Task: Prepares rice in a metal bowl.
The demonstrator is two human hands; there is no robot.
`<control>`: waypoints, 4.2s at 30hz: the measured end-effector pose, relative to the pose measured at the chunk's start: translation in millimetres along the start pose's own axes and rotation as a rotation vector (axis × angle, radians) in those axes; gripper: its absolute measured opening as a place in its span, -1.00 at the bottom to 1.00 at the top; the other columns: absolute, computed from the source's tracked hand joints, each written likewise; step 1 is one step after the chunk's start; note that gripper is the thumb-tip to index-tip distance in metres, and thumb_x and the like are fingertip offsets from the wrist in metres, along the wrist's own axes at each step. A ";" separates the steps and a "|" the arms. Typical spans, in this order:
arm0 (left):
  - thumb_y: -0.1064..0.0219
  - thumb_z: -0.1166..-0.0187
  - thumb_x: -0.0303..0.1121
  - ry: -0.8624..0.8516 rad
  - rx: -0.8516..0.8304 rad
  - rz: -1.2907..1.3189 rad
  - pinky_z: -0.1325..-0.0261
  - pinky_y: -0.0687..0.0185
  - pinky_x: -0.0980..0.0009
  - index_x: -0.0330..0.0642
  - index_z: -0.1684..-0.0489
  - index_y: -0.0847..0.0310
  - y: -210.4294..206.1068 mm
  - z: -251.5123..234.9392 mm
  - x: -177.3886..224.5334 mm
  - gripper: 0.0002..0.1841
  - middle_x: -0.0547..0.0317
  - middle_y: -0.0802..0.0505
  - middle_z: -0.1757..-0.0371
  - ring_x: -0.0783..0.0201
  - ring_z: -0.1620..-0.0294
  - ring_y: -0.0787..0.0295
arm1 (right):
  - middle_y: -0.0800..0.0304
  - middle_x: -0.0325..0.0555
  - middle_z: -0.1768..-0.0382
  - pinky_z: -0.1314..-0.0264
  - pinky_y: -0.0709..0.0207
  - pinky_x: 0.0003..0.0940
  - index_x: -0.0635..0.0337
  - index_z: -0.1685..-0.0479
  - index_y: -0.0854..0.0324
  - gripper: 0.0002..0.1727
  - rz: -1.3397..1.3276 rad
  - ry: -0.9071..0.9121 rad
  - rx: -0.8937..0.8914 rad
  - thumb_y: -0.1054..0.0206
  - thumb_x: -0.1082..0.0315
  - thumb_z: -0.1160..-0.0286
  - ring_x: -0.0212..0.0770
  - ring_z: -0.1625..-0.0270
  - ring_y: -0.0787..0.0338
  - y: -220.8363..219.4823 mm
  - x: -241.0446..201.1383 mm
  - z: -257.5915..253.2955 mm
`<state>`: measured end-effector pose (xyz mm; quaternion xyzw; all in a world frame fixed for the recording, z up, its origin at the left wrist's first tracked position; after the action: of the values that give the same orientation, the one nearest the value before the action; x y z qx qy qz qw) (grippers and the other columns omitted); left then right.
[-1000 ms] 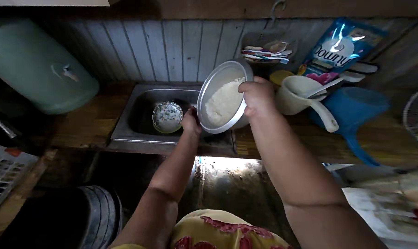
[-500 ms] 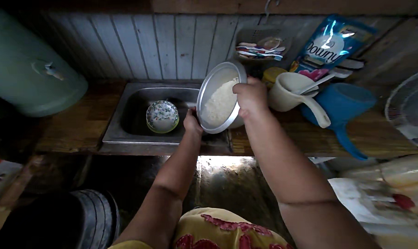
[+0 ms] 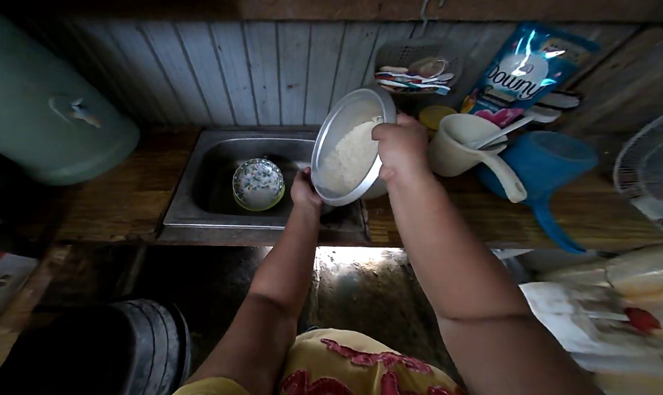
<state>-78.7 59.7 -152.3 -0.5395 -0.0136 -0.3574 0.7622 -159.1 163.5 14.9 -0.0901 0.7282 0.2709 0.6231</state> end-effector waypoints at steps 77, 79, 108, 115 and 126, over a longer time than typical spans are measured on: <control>-0.18 -0.74 -0.25 0.095 0.206 -0.218 0.02 -0.72 0.04 -0.27 -0.17 -0.58 18.8 2.3 -6.3 -0.72 -0.09 -0.78 -0.01 0.04 0.02 -0.74 | -0.63 0.12 -0.34 -0.30 -0.33 0.43 0.13 -0.03 -0.78 -0.68 0.237 -0.024 -0.082 -0.41 0.38 -0.23 0.12 -0.43 -0.54 -8.6 14.4 -6.0; -0.21 -0.71 -0.27 0.093 0.221 -0.217 0.03 -0.72 0.03 -0.28 -0.16 -0.58 19.3 0.5 -7.2 -0.73 -0.11 -0.77 -0.01 0.03 0.03 -0.75 | -0.64 0.13 -0.30 -0.28 -0.32 0.44 0.13 -0.02 -0.78 -0.69 0.236 -0.023 -0.087 -0.40 0.38 -0.24 0.13 -0.41 -0.55 -8.2 14.5 -5.6; -0.16 -0.77 -0.25 0.078 0.217 -0.216 -0.04 -0.72 0.02 -0.28 -0.22 -0.57 21.9 1.0 -8.7 -0.70 -0.11 -0.77 -0.08 0.03 -0.03 -0.74 | -0.55 0.14 -0.46 -0.46 -0.13 0.52 0.08 -0.27 -0.75 -0.52 0.281 0.020 -0.114 -0.39 0.36 -0.26 0.15 -0.58 -0.42 -18.4 11.8 -6.8; -0.17 -0.76 -0.24 0.087 0.221 -0.211 -0.05 -0.72 0.00 -0.28 -0.23 -0.56 23.5 -0.8 -9.7 -0.69 -0.12 -0.77 -0.09 0.03 -0.05 -0.75 | -0.54 0.12 -0.49 -0.51 -0.07 0.52 0.04 -0.36 -0.73 -0.48 0.266 0.023 -0.122 -0.38 0.38 -0.28 0.12 -0.62 -0.39 -19.0 11.9 -7.4; -0.20 -0.72 -0.28 0.091 0.220 -0.201 0.02 -0.73 0.05 -0.28 -0.16 -0.57 24.7 -2.8 -9.7 -0.73 -0.11 -0.77 -0.01 0.04 0.03 -0.74 | -0.50 0.12 -0.50 -0.47 -0.10 0.51 -0.04 -0.44 -0.71 -0.40 0.258 0.042 -0.116 -0.38 0.40 -0.24 0.13 -0.61 -0.37 -19.6 10.7 -7.4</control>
<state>-73.1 66.5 -177.5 -0.4320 -0.0722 -0.4524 0.7768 -158.4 145.5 -0.3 -0.0372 0.7299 0.3885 0.5612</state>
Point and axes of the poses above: each hand's wrist, its own z-axis away from the middle knuckle, its own y-axis out of the back of the hand, x = y × z, the point moved 1 cm from there along -z, towards the middle knuckle
